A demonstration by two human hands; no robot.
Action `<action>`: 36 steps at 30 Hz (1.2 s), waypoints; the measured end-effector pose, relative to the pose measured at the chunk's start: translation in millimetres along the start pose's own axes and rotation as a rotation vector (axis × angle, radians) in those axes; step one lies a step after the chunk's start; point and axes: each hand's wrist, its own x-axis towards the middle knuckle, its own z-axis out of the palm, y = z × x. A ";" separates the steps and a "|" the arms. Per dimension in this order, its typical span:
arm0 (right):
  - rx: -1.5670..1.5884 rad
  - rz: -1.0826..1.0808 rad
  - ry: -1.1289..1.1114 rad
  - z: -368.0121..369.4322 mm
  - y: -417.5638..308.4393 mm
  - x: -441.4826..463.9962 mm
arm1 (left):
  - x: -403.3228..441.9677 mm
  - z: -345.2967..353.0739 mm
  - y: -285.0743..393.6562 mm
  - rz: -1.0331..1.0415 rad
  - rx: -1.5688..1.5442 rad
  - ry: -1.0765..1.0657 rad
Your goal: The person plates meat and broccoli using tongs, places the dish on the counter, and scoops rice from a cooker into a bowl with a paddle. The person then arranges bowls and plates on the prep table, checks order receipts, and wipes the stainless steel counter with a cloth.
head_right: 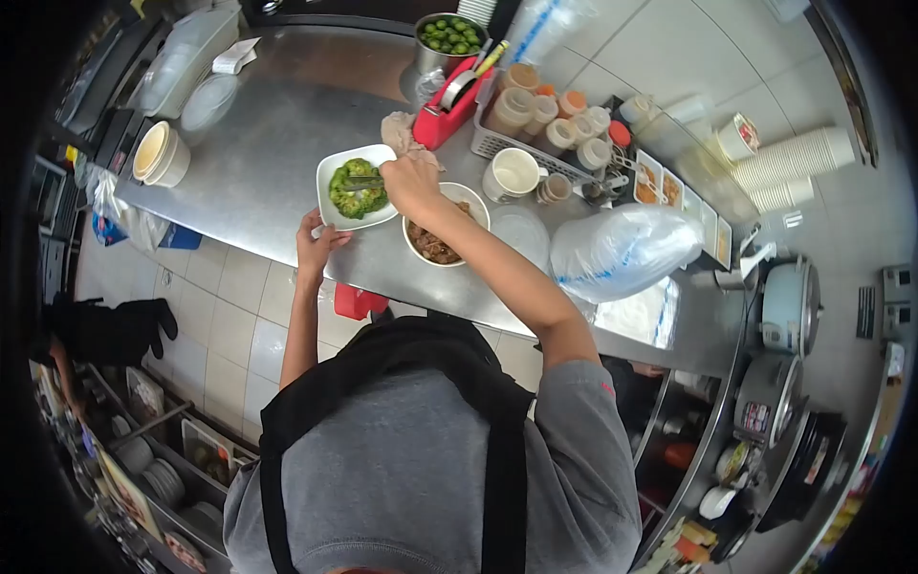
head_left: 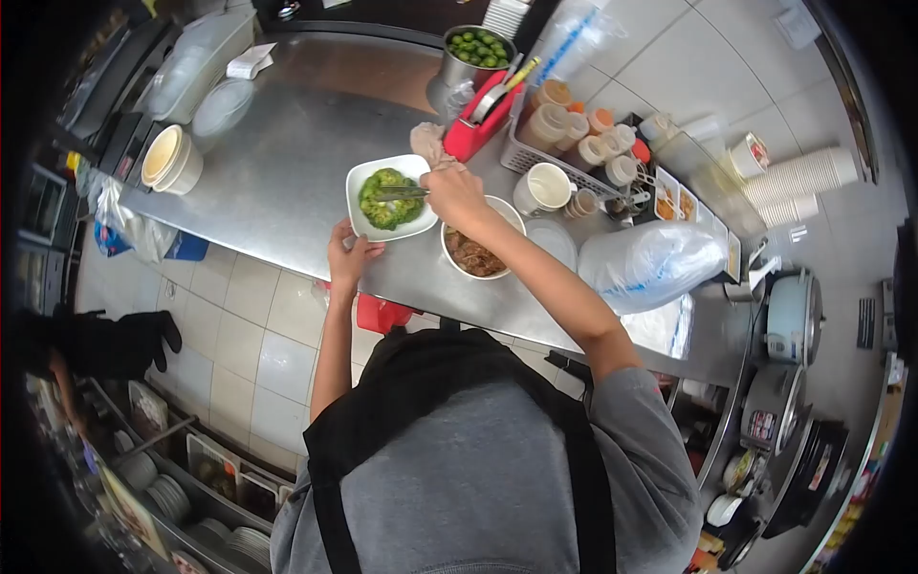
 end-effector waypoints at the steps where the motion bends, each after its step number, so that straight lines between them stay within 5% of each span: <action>1: 0.025 -0.012 0.034 0.9 0.6 0.9 | -0.1 -3.1 2.4 -0.002 0.007 0.000; 6: -0.052 0.057 -0.033 -102.4 27.0 -40.0 | -31.6 8.1 17.2 0.021 0.228 0.103; 9: -0.182 0.065 -0.152 -137.5 52.5 -80.9 | -51.3 11.2 17.7 -0.045 0.264 -0.048; 12: -0.265 -0.016 -0.249 -120.5 57.5 -107.5 | -60.8 44.2 12.7 -0.069 0.220 -0.296; 16: -0.240 -0.024 -0.096 -94.1 65.2 -102.5 | -60.3 95.0 7.3 -0.057 0.129 -0.388; 21: -0.220 -0.038 0.121 -91.9 74.9 -101.7 | -51.9 112.2 12.5 -0.172 0.071 -0.373; 30: -0.205 -0.064 0.173 -78.3 83.5 -107.7 | -60.0 112.9 11.1 -0.216 0.025 -0.351; 36: -0.304 -0.152 -0.041 -101.0 65.5 -132.6 | -64.0 115.7 16.7 -0.237 0.000 -0.331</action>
